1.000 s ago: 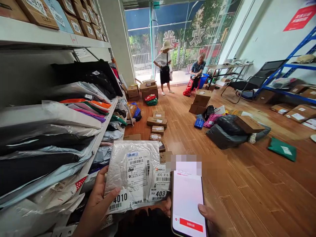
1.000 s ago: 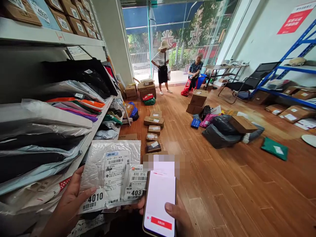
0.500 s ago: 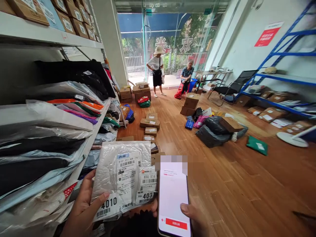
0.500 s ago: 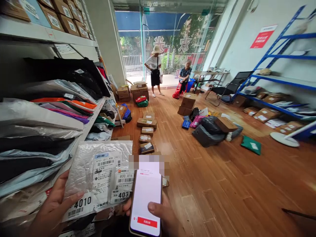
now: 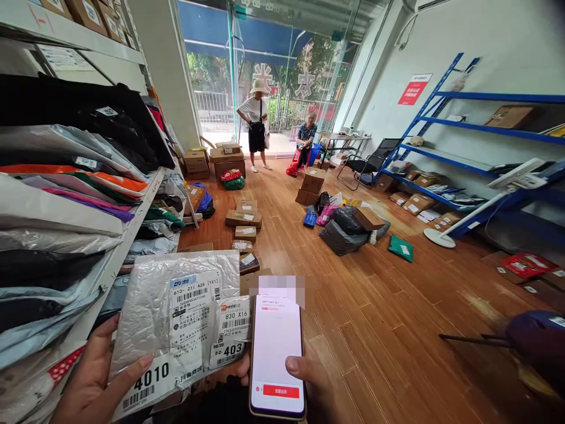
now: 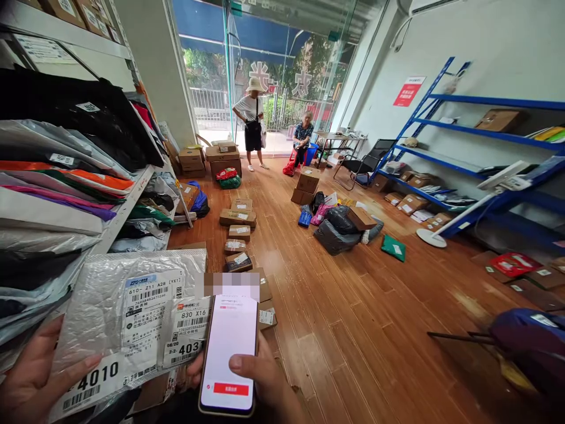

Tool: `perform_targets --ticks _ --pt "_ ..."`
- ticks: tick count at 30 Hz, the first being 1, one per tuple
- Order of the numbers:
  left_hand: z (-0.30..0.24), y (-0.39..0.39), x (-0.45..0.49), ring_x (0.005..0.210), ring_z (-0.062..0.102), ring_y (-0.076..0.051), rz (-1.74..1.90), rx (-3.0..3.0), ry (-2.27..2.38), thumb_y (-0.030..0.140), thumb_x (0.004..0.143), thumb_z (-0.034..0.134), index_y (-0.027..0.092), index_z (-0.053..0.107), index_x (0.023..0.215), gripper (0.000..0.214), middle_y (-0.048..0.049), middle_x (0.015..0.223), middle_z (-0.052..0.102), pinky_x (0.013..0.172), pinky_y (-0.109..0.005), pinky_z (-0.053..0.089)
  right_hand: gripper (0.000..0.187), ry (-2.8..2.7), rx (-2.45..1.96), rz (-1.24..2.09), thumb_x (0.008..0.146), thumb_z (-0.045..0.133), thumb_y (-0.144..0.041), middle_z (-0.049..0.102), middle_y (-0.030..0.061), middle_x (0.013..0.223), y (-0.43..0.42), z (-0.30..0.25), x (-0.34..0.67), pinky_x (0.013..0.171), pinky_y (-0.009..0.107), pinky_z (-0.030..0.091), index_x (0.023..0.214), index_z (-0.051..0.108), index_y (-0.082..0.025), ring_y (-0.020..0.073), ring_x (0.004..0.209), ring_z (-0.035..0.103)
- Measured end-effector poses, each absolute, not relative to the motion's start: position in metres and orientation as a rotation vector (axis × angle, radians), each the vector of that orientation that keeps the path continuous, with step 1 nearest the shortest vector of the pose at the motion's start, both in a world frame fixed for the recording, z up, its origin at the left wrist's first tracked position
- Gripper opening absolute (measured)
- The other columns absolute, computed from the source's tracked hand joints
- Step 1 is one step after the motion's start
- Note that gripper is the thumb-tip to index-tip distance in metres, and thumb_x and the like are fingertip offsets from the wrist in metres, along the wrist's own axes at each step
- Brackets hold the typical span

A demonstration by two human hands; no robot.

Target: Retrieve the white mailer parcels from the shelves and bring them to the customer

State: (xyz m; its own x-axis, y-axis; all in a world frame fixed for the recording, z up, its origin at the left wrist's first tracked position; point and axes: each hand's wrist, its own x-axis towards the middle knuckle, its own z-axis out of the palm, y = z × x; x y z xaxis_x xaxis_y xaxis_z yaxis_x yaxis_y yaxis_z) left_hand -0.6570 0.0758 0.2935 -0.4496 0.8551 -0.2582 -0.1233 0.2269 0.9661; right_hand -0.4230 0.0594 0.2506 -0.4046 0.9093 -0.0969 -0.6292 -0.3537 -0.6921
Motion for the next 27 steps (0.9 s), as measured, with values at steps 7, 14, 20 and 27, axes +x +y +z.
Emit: perform_targets --ticks 7,14,20,27 --pt "0.2942 0.0740 -0.6584 0.079 0.065 -0.022 1.361 0.778 1.614 0.046 0.042 0.087 0.033 0.060 0.108 0.072 0.0059 0.089 0.069 0.056 -0.021 0.057 0.065 -0.672 -0.596 1.913 0.066 0.072 -0.046 0.074 0.0156 0.088 0.0564 0.2585 -0.4248 0.068 0.031 0.052 0.116 0.052 -0.010 0.0227 0.078 0.070" --pt "0.2951 0.0726 -0.6596 0.077 0.067 -0.020 1.347 0.732 1.529 0.039 0.048 0.088 0.033 0.056 0.112 0.072 0.0064 0.087 0.072 0.060 -0.020 0.057 0.059 -0.703 -0.597 1.914 0.067 0.071 -0.048 0.074 0.0153 0.091 0.0568 0.2569 -0.4224 0.068 0.030 0.052 0.110 0.059 -0.011 0.0229 0.079 0.070" --pt "0.2996 0.0717 -0.6580 0.079 0.069 -0.025 1.356 0.683 1.447 0.038 0.053 0.086 0.028 0.049 0.121 0.078 -0.0031 0.096 0.071 0.058 -0.025 0.058 0.055 -0.693 -0.555 1.930 0.069 0.069 -0.049 0.074 0.0158 0.096 0.0566 0.2544 -0.4168 0.071 0.032 0.052 0.108 0.062 -0.011 0.0248 0.085 0.069" --pt "0.2967 0.0716 -0.6615 0.083 0.069 -0.024 1.392 0.687 1.399 0.035 0.055 0.085 0.029 0.051 0.120 0.073 -0.0017 0.099 0.072 0.063 -0.022 0.056 0.054 -0.711 -0.595 1.934 0.068 0.068 -0.050 0.072 0.0177 0.097 0.0585 0.2588 -0.4164 0.074 0.034 0.050 0.105 0.064 -0.010 0.0270 0.086 0.067"
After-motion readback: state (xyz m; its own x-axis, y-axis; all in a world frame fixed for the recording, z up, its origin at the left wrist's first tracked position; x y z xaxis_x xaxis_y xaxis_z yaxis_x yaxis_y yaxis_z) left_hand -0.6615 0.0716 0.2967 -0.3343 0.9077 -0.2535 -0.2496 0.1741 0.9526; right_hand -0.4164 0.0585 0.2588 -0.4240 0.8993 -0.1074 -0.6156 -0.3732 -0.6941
